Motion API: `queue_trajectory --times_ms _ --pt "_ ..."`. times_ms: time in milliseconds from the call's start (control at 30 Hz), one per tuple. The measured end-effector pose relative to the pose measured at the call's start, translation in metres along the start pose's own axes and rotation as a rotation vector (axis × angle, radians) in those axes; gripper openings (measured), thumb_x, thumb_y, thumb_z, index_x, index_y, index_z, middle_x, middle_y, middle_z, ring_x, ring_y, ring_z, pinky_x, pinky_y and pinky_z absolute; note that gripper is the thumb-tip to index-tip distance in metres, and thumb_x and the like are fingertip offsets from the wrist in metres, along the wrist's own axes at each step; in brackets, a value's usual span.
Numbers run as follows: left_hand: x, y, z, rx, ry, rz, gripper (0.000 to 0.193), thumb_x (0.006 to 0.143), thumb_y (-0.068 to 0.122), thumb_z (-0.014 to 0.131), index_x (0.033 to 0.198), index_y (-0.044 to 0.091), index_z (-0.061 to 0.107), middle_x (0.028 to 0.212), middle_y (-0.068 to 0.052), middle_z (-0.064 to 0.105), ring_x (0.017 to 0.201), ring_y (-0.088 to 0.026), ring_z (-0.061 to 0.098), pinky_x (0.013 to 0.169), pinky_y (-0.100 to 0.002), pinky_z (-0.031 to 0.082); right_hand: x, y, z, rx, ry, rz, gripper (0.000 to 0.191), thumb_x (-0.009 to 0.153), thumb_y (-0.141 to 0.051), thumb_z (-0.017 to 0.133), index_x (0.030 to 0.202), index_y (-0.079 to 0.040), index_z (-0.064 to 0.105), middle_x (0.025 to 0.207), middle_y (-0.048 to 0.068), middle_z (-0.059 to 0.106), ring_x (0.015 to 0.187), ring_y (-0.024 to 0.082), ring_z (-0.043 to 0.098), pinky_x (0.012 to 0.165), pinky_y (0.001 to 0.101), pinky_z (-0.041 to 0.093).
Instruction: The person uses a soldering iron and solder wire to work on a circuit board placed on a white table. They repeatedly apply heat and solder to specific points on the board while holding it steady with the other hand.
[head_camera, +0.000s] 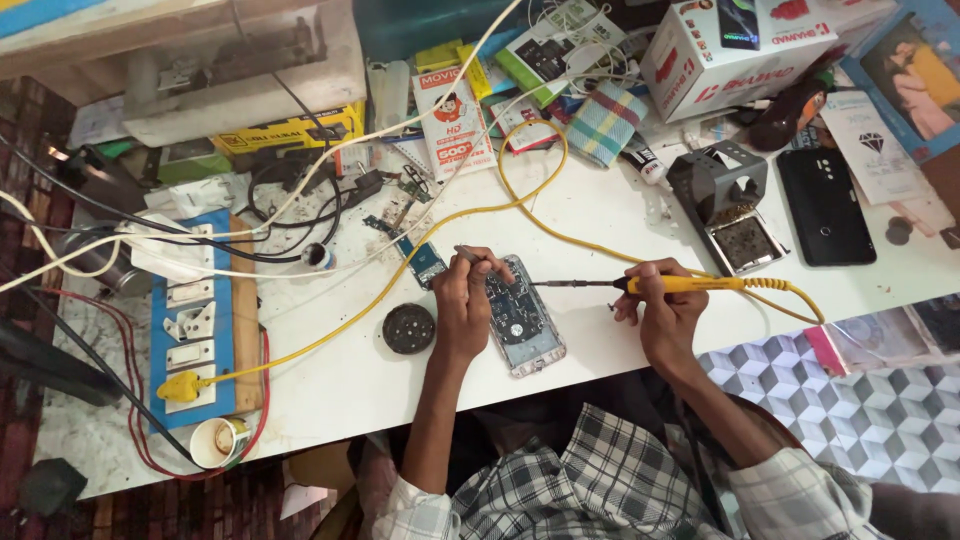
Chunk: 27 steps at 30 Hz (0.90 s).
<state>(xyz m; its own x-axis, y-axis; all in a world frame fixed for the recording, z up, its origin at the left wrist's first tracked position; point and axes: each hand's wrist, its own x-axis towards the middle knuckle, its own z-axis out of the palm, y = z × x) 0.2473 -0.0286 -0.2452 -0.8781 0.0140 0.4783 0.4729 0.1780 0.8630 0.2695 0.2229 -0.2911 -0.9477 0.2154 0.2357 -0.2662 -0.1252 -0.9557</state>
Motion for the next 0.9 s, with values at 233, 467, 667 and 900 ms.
queue_trajectory --times_ms 233,467,667,900 --pt "0.0001 0.0002 0.0 0.019 -0.011 0.014 0.032 0.115 0.024 0.042 0.097 0.0 0.055 0.081 -0.011 0.067 0.077 -0.019 0.072 0.072 -0.032 0.059 0.0001 0.0006 0.0012 -0.016 -0.014 0.025 0.033 0.11 -0.026 0.055 0.098 0.003 0.065 0.065 0.008 0.064 0.051 0.012 0.065 0.043 0.0212 0.044" --pt "-0.0014 0.0013 -0.0013 0.038 -0.017 0.007 0.032 0.115 0.023 0.042 0.097 -0.001 0.054 0.081 -0.011 0.068 0.077 -0.019 0.071 0.072 -0.032 0.057 -0.0001 0.0007 0.0 -0.013 -0.025 -0.005 0.032 0.11 -0.026 0.056 0.099 0.003 0.065 0.064 0.008 0.064 0.052 0.012 0.065 0.044 0.0212 0.045" --pt "-0.0003 0.0016 -0.0016 0.039 -0.01 0.017 0.029 0.114 0.019 0.043 0.096 0.0 0.054 0.081 -0.01 0.068 0.077 -0.018 0.072 0.071 -0.032 0.058 -0.0001 0.0027 0.0012 -0.03 -0.03 -0.002 0.031 0.109 -0.025 0.057 0.098 0.004 0.065 0.065 0.009 0.064 0.052 0.013 0.065 0.043 0.0221 0.046" --pt "0.0013 0.0042 -0.0026 0.078 -0.012 0.019 0.026 0.113 0.015 0.043 0.098 0.0 0.058 0.083 -0.011 0.072 0.078 -0.018 0.073 0.073 -0.031 0.058 -0.0016 0.0063 -0.0003 0.06 0.001 -0.014 0.028 0.11 -0.023 0.057 0.103 0.004 0.062 0.069 0.01 0.064 0.054 0.014 0.066 0.044 0.0229 0.047"
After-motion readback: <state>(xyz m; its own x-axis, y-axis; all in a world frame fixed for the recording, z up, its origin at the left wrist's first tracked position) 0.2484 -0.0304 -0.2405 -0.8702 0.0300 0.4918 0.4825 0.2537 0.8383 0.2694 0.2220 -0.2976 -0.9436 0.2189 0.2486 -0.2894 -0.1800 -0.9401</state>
